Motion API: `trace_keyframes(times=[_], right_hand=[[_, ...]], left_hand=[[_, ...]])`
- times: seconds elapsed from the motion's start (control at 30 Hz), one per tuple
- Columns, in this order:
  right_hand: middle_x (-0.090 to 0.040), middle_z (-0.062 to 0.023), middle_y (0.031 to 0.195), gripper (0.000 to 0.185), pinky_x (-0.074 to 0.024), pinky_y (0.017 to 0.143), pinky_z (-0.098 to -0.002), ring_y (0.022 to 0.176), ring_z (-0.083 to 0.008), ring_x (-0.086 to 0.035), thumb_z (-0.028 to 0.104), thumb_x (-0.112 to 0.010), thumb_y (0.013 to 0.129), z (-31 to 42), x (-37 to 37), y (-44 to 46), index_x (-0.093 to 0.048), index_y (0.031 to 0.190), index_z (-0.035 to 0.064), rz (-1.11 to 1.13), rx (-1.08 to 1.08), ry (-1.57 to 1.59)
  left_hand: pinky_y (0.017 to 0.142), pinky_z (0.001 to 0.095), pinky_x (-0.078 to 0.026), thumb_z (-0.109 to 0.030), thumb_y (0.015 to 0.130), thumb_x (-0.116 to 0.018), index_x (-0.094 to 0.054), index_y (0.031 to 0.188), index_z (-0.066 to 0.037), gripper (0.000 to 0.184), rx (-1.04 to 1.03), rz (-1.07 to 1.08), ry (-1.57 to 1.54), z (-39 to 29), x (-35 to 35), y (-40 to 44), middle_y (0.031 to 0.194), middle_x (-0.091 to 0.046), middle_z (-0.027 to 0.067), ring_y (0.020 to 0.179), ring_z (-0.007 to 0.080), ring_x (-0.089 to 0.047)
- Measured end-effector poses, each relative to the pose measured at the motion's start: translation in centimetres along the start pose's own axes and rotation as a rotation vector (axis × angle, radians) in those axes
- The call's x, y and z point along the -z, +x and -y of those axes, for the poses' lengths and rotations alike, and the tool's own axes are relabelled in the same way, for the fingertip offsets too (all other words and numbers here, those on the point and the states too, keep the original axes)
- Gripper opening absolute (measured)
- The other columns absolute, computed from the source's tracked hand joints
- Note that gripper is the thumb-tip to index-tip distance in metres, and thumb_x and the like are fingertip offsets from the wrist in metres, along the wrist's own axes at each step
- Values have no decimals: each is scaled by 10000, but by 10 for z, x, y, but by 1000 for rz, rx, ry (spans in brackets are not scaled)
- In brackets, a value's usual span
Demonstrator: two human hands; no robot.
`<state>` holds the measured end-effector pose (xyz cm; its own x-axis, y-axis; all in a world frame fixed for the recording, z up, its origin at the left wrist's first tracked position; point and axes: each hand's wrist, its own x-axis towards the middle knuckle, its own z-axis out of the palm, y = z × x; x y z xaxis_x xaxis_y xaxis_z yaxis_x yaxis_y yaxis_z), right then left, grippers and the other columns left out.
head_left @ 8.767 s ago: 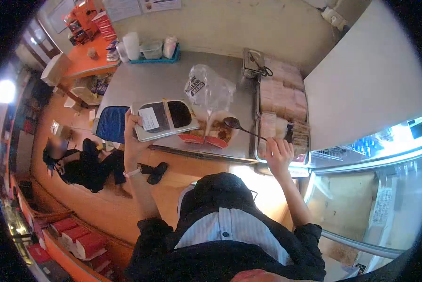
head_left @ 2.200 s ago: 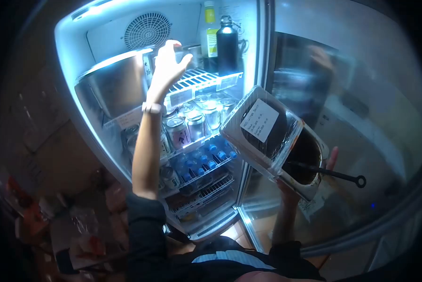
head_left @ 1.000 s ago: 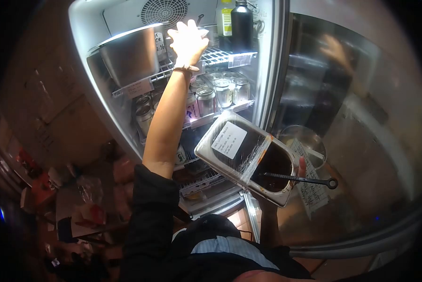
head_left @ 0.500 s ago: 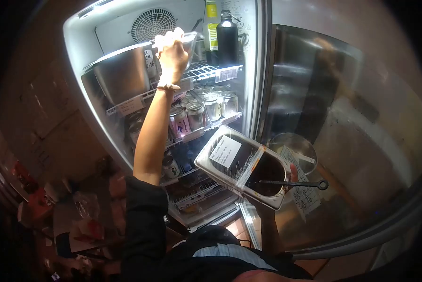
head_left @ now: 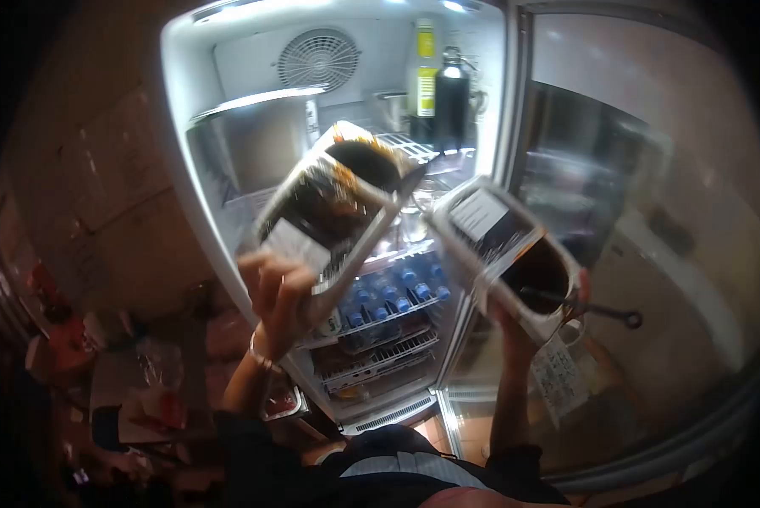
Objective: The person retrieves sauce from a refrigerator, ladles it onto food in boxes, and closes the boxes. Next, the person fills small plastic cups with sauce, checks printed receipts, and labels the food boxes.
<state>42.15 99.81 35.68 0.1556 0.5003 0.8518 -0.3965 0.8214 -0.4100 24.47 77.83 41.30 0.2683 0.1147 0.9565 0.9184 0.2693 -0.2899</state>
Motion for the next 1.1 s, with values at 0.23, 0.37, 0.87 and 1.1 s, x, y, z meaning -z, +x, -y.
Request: trace_keyframes(times=[0.23,0.37,0.87,1.1], right_hand=[[-295,-113,1280,892,-435,912,-375,1124,-242,-421,262,-837,621,-19,-112,95,-304,1302,44,108,387,-172],[-334,-181,1245,911,-471,885,-409,1079,-303,-483,250,-855,581,-36,-188,108,-306,1284,65,250,60,116],[-540,-292,1110,1220,-451,898,-411,967,-371,-586,262,-748,698,-135,-323,123,268,1353,96,590,-131,-259],[-568,-241,1099,1227,-442,920,-347,985,-311,-590,147,-717,681,-138,-307,144,332,1303,11,721,11,-239]], left_hand=[[707,355,-365,-162,576,-718,-548,825,-127,304,-6,300,-9,5,83,-53,816,-500,7,791,229,-428],[723,347,-373,-174,564,-706,-556,834,-125,313,5,390,5,13,106,-69,846,-515,1,791,223,-435],[704,349,-402,-51,568,-685,-546,805,-104,280,218,476,36,37,153,-82,802,-523,23,799,239,-470],[708,382,-394,-54,603,-681,-523,801,-87,255,300,399,1,36,176,-78,784,-503,37,784,254,-457]])
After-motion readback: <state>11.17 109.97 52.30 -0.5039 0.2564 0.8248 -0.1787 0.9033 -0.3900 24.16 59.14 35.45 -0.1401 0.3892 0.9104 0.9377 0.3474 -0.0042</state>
